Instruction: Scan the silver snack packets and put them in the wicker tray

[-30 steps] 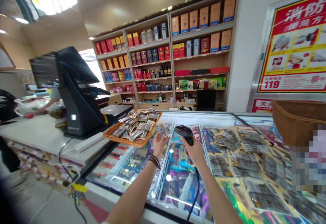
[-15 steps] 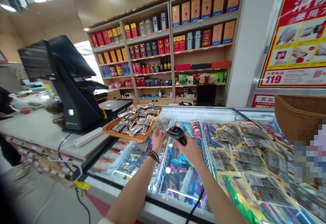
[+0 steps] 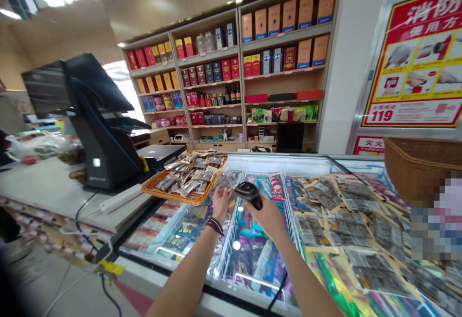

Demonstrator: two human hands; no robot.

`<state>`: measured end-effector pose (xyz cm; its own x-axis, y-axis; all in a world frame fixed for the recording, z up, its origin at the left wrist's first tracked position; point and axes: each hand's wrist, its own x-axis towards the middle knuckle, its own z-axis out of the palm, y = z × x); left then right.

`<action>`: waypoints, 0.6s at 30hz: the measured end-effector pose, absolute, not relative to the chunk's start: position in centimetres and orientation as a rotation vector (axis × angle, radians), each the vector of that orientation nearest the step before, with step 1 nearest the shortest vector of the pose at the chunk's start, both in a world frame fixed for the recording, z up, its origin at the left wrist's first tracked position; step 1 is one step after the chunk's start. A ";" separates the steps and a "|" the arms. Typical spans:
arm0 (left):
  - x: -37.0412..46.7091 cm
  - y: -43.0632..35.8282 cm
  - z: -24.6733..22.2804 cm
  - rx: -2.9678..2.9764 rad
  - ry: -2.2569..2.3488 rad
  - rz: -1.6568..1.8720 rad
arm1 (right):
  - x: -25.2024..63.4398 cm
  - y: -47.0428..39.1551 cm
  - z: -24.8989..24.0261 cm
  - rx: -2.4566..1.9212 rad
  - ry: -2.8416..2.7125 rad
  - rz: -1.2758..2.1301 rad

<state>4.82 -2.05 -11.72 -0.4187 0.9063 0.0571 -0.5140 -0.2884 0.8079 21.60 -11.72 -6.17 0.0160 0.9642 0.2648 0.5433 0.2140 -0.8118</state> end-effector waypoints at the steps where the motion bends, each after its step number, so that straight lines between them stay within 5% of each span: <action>1: 4.8 -2.2 -11.6 0.666 0.911 1.834 | 21.6 -11.8 -6.1 -1.426 -1.623 0.646; 18: 10.7 -1.3 -8.5 0.928 1.005 1.507 | 31.7 -12.3 -3.3 -1.364 -1.208 0.735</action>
<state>10.69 -1.34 -8.50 -0.1468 0.9880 0.0473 -0.3356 -0.0947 0.9372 31.75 -12.28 -3.28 0.2831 0.9361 0.2087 0.2451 0.1398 -0.9594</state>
